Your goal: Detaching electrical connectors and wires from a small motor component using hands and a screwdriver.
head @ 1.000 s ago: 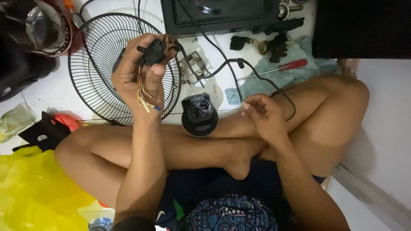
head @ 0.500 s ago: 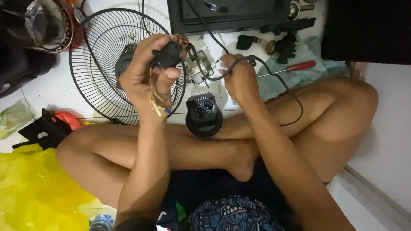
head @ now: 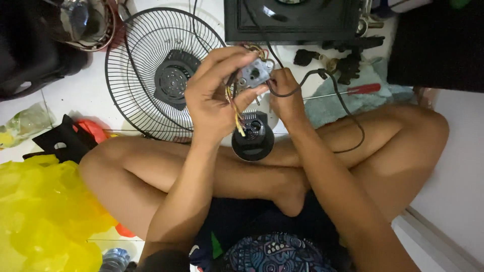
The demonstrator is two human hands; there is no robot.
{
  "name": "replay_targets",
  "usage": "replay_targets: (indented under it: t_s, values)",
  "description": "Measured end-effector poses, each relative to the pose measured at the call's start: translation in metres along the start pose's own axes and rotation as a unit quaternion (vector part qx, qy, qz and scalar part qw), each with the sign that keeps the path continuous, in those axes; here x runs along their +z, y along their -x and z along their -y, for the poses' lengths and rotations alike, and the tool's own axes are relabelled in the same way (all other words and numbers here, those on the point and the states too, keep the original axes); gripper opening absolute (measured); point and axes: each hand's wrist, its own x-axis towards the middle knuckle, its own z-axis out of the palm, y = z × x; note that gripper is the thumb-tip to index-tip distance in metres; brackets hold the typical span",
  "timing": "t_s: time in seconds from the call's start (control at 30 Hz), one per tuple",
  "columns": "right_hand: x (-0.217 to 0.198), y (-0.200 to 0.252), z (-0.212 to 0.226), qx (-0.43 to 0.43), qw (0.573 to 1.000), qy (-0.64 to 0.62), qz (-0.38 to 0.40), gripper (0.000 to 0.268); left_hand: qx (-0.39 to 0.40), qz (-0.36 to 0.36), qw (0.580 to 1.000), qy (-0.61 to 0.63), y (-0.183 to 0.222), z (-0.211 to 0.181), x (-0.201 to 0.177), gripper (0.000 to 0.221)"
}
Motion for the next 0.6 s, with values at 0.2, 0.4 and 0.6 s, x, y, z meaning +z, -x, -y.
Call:
replay_targets:
  t_s: [0.2,0.4,0.6]
  values:
    - [-0.022,0.03,-0.008,0.188,0.945,-0.268,0.01,0.028,0.026,0.012,0.998,-0.055,0.001,-0.011,0.005,0.048]
    - [-0.105,0.043,0.066,0.273,0.917,-0.284,0.066,0.015,0.042,0.032,0.998,-0.041,0.005,-0.01,0.011,0.049]
    - [-0.194,0.057,0.132,0.229,0.957,-0.178,-0.027,0.013,0.029,0.087,0.996,-0.005,0.009,-0.018,0.016,0.047]
